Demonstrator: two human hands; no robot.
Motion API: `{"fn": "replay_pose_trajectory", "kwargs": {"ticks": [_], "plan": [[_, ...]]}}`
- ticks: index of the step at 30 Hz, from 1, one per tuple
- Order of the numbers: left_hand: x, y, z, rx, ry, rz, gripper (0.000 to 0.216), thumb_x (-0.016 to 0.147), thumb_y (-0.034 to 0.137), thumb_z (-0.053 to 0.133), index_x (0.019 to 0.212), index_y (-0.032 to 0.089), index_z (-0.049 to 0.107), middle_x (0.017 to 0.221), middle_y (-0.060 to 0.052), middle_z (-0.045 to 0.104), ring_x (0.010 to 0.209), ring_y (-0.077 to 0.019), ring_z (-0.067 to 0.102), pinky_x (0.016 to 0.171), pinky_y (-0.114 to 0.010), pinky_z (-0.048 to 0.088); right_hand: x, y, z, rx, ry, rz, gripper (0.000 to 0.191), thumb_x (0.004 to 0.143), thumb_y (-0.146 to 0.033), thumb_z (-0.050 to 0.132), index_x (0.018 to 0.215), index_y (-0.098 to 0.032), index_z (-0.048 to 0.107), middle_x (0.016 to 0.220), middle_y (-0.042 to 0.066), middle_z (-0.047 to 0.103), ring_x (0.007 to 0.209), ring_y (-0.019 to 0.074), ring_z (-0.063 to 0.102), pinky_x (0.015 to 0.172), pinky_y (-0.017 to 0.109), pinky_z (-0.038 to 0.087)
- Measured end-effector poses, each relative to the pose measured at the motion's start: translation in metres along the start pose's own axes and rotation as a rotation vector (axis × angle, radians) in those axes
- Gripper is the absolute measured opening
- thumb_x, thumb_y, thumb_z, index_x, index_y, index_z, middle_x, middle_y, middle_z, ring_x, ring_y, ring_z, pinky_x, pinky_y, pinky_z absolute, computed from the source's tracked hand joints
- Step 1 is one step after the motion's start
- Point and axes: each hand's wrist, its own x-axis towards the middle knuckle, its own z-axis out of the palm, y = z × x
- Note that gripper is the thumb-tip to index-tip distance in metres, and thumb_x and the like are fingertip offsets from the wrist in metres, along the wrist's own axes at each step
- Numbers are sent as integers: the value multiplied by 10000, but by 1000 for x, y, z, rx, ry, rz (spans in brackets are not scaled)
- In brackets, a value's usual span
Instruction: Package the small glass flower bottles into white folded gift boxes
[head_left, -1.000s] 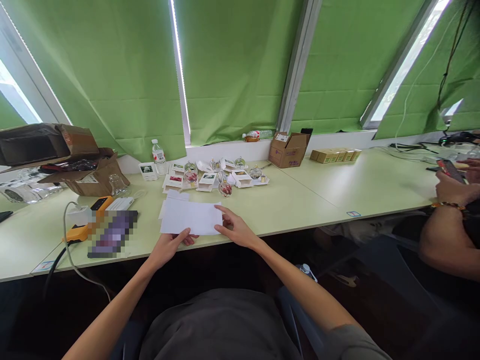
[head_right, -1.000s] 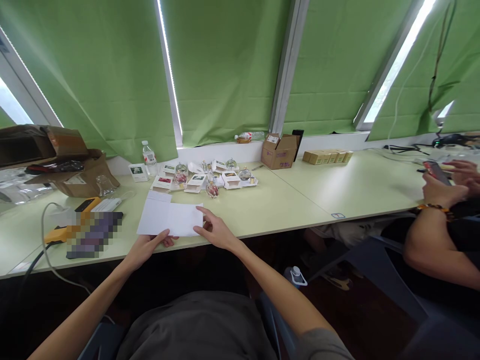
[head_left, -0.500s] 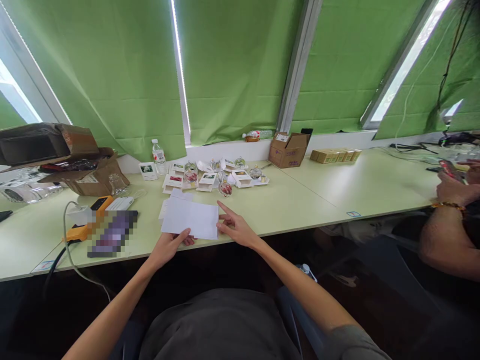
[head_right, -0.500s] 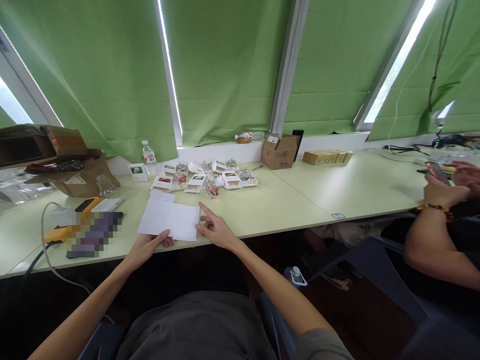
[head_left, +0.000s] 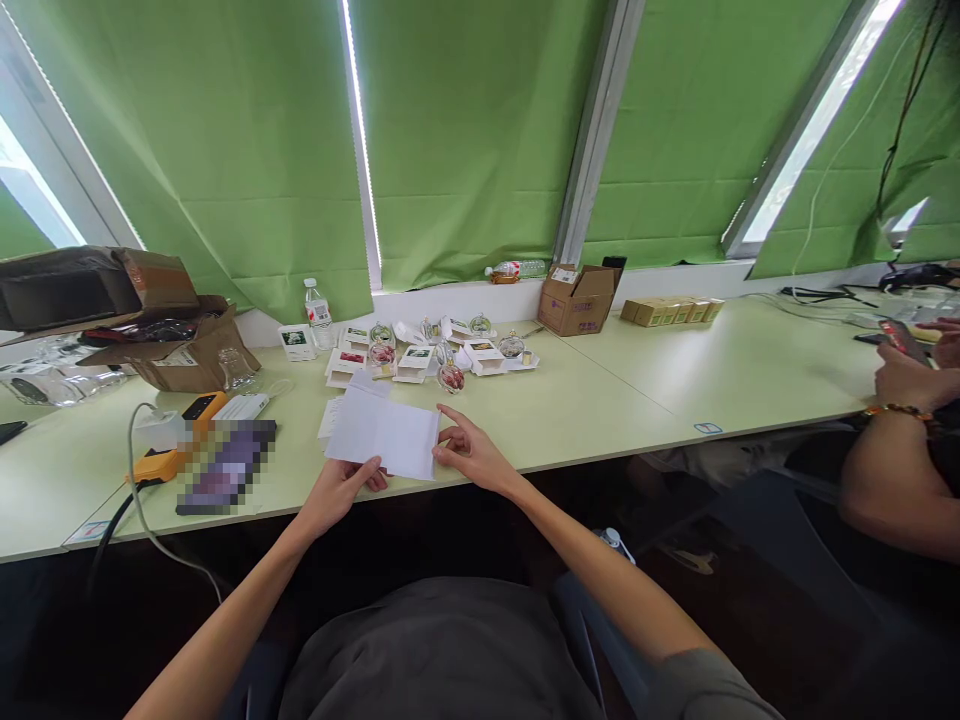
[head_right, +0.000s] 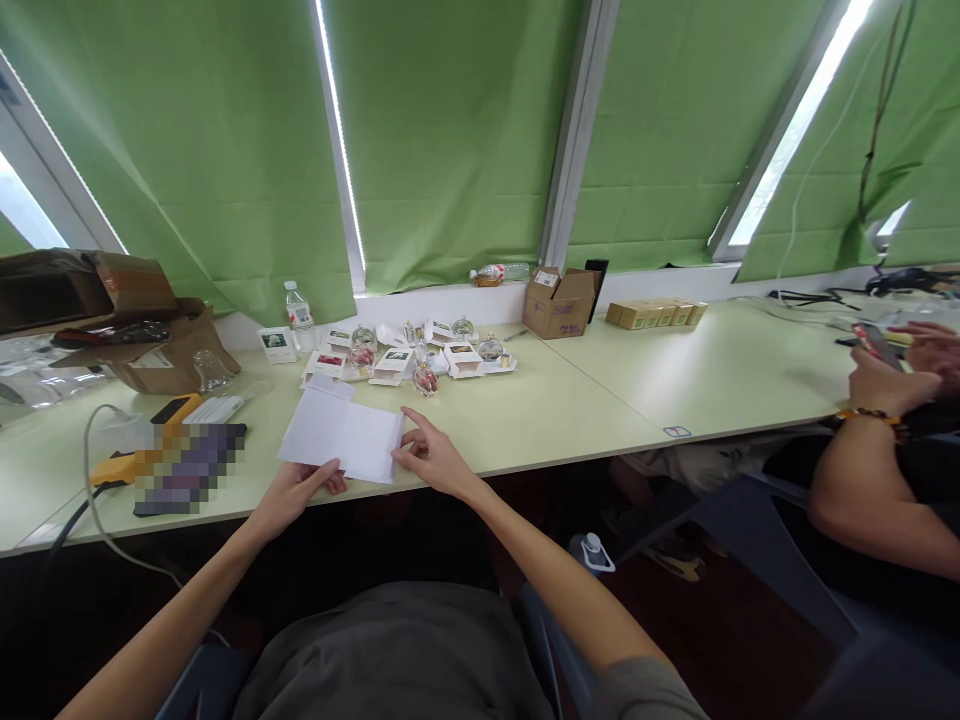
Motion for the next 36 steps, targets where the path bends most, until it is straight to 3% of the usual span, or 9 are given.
{"fn": "replay_pose_trajectory", "kwargs": {"ticks": [4, 8, 10, 19, 36], "plan": [[-1, 3, 1, 26, 15, 7, 376, 887, 456, 550, 669, 165, 648, 666, -48, 680, 674, -182, 636, 716, -300, 514, -1, -4, -1, -40, -4, -43, 792, 822, -394, 669, 1493, -293, 260, 915, 5, 557, 701, 113, 543, 713, 288, 486], [-1, 5, 2, 59, 28, -1, 381, 873, 469, 561, 667, 162, 654, 662, -51, 686, 658, -181, 637, 705, -295, 510, -2, -9, -1, -100, -33, -87, 489, 854, -428, 623, 1303, -246, 555, 892, 16, 549, 713, 120, 523, 705, 277, 475], [-1, 4, 2, 75, 24, -4, 387, 877, 470, 554, 681, 156, 666, 674, -59, 693, 656, -182, 639, 696, -292, 507, -2, -10, 0, -104, -34, -95, 430, 851, -444, 623, 1219, -222, 611, 847, 15, 544, 722, 132, 519, 717, 285, 478], [-1, 2, 0, 154, -2, -8, 411, 870, 487, 548, 672, 155, 688, 683, -69, 701, 669, -200, 635, 679, -286, 495, 0, -9, 2, -152, -14, -66, 469, 842, -508, 613, 1213, -221, 621, 782, 8, 520, 698, 140, 493, 677, 282, 477], [-5, 1, 1, 221, -2, -13, 380, 875, 478, 551, 696, 172, 688, 705, -43, 703, 695, -195, 627, 691, -281, 465, 0, -6, 1, -142, -25, -86, 445, 862, -451, 603, 1244, -223, 619, 760, -4, 509, 684, 130, 485, 669, 273, 461]]}}
